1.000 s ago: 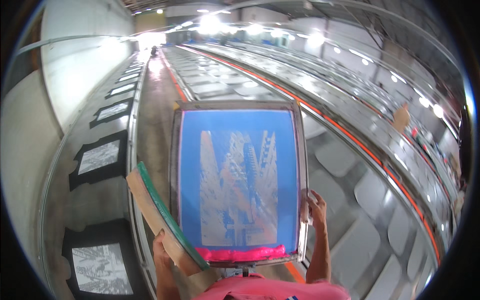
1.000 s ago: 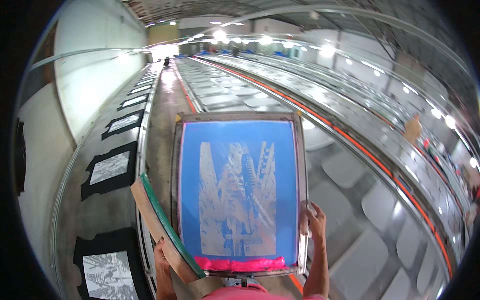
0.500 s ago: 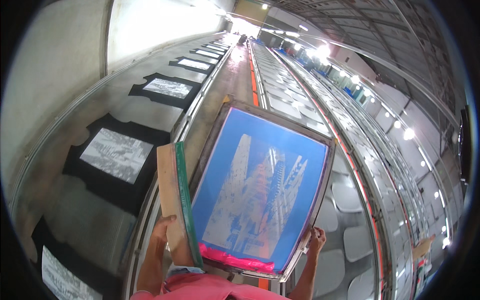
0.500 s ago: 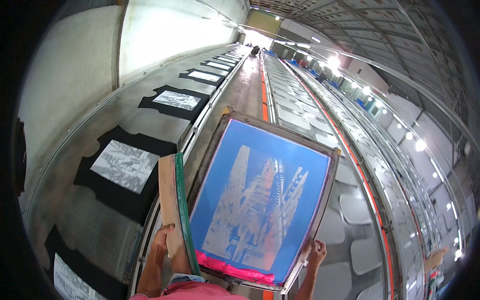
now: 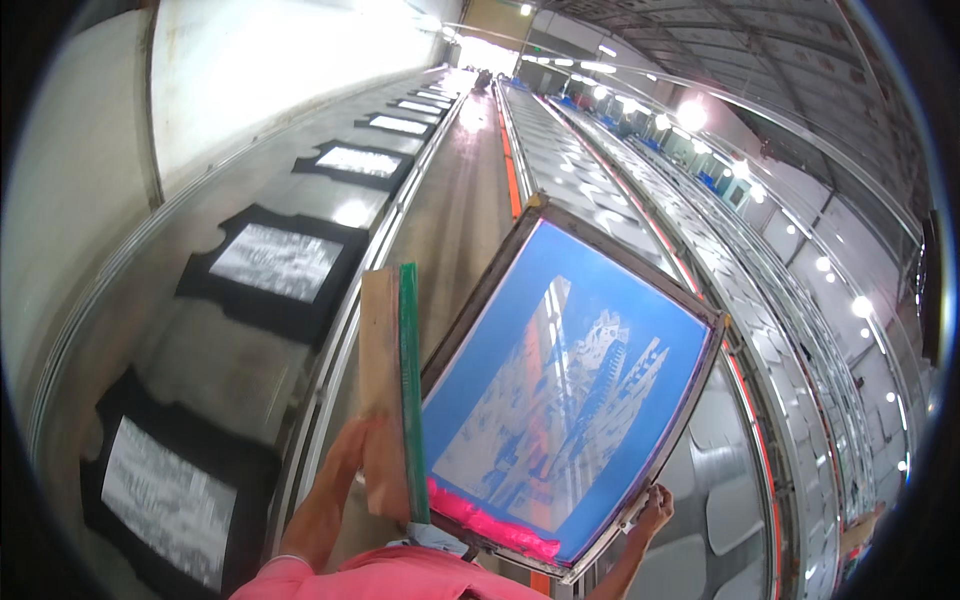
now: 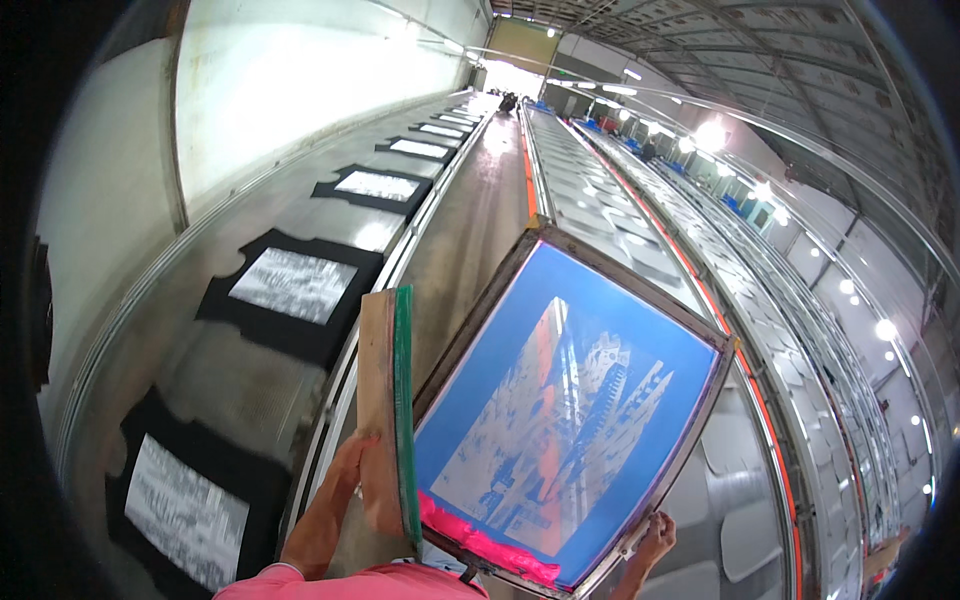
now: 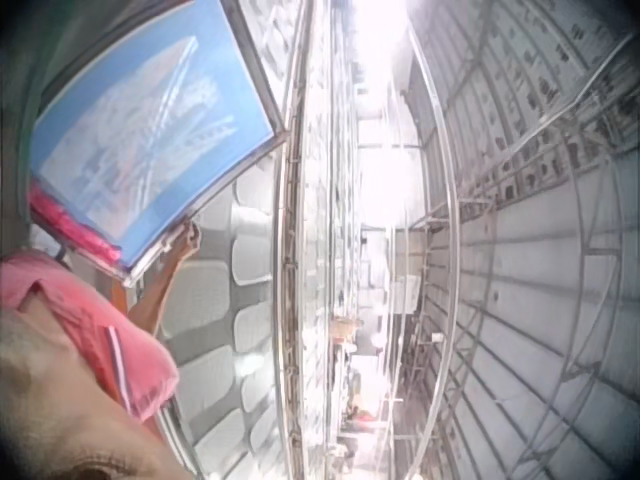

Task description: The person pours pink ink onto a screen printing frame and uses a squeegee to spread the ink across the mesh. They then pull the squeegee down over a black t-shirt on a conveyor belt to print a design. The person repeats this process on subsequent shirts moving along the line.

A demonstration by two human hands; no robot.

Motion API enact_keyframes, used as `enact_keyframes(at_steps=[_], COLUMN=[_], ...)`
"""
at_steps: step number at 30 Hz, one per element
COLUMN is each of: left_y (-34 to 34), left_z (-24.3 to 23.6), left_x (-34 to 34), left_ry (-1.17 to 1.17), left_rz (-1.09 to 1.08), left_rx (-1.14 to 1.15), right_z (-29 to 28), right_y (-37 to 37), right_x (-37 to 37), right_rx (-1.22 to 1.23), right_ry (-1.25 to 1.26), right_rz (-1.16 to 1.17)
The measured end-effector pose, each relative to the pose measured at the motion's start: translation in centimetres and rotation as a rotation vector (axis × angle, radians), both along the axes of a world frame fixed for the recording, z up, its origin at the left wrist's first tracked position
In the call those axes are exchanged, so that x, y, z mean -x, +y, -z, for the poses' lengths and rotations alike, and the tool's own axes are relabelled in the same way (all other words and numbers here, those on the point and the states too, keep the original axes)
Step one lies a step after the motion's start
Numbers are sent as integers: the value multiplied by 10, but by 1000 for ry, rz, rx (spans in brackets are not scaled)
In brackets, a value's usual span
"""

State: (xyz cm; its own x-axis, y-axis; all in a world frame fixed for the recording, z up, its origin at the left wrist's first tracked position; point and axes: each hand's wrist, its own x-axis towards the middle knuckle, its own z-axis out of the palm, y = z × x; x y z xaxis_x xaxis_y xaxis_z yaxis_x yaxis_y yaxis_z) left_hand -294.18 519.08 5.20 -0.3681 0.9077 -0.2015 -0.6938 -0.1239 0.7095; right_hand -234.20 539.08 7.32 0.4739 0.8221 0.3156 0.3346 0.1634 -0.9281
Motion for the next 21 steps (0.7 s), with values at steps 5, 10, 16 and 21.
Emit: enact_keyframes(at_steps=[5,10,16,21], left_y=[122,248,408,586], left_z=[-27,20,18,-22], left_x=[101,182,298,382], left_ry=[5,-174,-94,-87], left_rz=[-22,-24,-114,69], left_rx=[9,-121,3,-53], right_z=[-55,-36,-34,-45], right_y=[165,334,476,578], right_x=[140,236,367,396], right_rx=[36,4,133,94], right_ry=[37,-125,13,-30], right_rz=[-128,-191,-209,-27])
